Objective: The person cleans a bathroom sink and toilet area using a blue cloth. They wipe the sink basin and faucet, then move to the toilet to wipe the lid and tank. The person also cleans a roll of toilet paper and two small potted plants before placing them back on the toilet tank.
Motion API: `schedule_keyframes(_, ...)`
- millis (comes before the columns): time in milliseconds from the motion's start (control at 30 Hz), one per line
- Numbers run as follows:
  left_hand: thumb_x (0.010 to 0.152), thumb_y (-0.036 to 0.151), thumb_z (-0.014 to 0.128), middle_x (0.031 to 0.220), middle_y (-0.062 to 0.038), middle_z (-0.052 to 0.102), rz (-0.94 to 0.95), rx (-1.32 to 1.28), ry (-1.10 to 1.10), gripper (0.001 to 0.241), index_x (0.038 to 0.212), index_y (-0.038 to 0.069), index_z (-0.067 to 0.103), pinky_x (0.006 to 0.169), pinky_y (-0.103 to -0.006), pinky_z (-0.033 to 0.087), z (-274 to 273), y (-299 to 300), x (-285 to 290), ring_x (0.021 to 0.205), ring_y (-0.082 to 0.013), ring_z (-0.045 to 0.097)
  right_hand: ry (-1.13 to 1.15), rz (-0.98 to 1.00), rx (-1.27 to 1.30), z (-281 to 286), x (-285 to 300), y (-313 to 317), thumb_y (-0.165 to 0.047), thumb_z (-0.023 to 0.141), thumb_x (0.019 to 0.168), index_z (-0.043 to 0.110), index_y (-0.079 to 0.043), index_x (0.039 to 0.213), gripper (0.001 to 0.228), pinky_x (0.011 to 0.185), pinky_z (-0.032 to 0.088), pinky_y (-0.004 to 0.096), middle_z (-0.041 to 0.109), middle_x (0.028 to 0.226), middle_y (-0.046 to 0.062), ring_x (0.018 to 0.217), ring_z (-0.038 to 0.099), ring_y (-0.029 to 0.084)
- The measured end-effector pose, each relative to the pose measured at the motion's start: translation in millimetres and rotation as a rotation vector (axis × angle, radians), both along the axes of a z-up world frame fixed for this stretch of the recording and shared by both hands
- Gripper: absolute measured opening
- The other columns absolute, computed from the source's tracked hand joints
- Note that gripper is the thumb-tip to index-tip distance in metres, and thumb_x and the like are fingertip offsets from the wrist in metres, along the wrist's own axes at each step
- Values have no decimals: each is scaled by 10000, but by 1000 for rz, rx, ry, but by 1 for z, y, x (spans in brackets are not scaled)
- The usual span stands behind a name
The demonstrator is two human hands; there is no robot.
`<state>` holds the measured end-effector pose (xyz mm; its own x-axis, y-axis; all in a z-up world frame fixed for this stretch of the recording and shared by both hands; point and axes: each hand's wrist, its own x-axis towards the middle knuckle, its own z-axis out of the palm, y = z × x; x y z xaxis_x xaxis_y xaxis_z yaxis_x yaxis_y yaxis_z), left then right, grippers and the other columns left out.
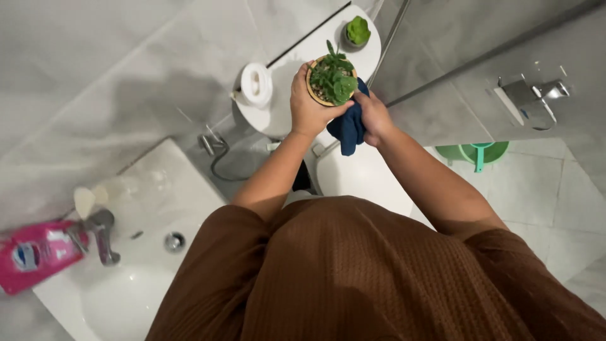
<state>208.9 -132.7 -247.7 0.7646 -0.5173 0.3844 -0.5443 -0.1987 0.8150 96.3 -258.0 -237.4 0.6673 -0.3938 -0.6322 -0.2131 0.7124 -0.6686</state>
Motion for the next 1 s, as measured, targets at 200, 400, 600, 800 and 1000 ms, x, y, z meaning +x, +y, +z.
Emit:
schedule_keyframes(200, 543, 312, 1046, 1336, -162, 565, 7, -19, 66, 1149, 1438, 25, 384, 1093, -421, 486, -33, -13, 38, 1210, -337, 606, 124, 9, -54, -10, 42, -5, -313, 507, 1026, 544, -43, 1372, 440, 905, 582, 365, 675, 1202, 143, 1021, 661, 209)
schedule_keyframes(400, 550, 295, 1055, 1393, -160, 528, -13, -15, 97, 1168, 1451, 25, 362, 1139, -429, 449, -51, -16, 59, 1270, -341, 566, 126, -2, -107, -16, 58, -1, -266, 504, 1041, 562, -46, 1358, 391, 856, 568, 327, 669, 1134, 104, 948, 634, 166)
schedule_keyframes(600, 572, 351, 1043, 1396, -189, 508, 21, 25, 67, 1186, 1455, -5, 335, 1150, -448, 427, -68, -19, 65, 1279, -361, 545, 165, 50, -147, -17, 59, -4, -271, 507, 1041, 546, -48, 1386, 412, 847, 553, 333, 637, 1129, 88, 934, 595, 155)
schedule_keyframes(800, 535, 282, 1056, 1401, -178, 503, 7, -7, 87, 1191, 1450, 14, 343, 1154, -444, 423, -72, -21, 64, 1281, -356, 540, 147, 33, -125, -16, 50, -3, -255, 503, 1038, 495, -18, 1444, 470, 868, 547, 331, 630, 1178, 108, 958, 594, 161)
schedule_keyframes(1000, 467, 304, 1089, 1475, -261, 413, 118, 46, 105, 1360, 1514, -9, 279, 1202, -525, 377, -93, -26, 44, 1379, -449, 452, 178, -39, -128, -70, 11, -13, -354, 631, 1014, 519, -89, 1435, 511, 914, 542, 507, 577, 1261, 228, 1108, 586, 335)
